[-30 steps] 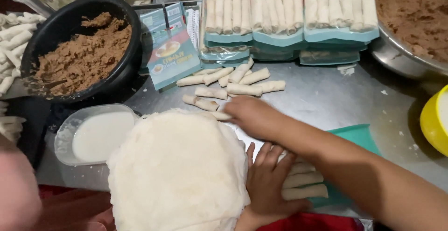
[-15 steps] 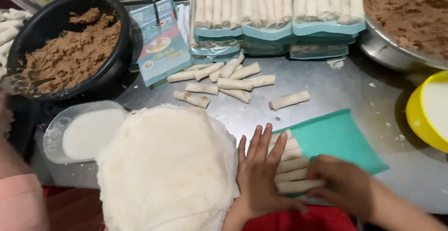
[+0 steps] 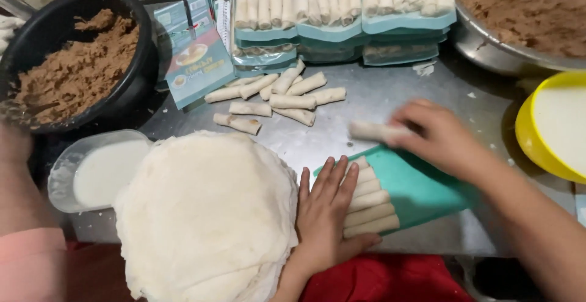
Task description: Packing prepared spring rolls into plastic bags using a plastic guide for efficient insertion.
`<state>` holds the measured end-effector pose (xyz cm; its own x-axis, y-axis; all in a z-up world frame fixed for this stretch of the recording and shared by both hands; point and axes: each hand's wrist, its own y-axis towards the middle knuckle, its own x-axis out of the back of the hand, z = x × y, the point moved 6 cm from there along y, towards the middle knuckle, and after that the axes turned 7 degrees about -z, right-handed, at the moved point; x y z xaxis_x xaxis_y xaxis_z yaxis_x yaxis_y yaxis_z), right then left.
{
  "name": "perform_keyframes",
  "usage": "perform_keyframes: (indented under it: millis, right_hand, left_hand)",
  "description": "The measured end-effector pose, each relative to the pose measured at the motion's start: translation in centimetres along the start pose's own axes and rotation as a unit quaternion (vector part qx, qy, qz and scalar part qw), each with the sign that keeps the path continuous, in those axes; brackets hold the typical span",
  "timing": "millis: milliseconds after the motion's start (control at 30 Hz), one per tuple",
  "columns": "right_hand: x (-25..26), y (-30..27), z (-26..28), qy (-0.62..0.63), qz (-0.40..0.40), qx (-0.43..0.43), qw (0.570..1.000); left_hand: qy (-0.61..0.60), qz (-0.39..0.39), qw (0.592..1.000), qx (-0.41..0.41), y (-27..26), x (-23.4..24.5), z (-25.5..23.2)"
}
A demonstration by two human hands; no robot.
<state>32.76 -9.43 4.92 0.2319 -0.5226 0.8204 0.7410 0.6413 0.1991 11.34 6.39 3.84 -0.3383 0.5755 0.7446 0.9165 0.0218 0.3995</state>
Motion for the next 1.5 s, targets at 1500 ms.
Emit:
perform_keyframes:
  millis: [1500]
  right_hand:
    - [-11.1, 11.5, 10.2, -0.06, 0.052, -0.035, 0.996]
  left_hand:
    - [-0.051, -0.088, 0.993, 0.065, -0.5, -1.7, 1.5]
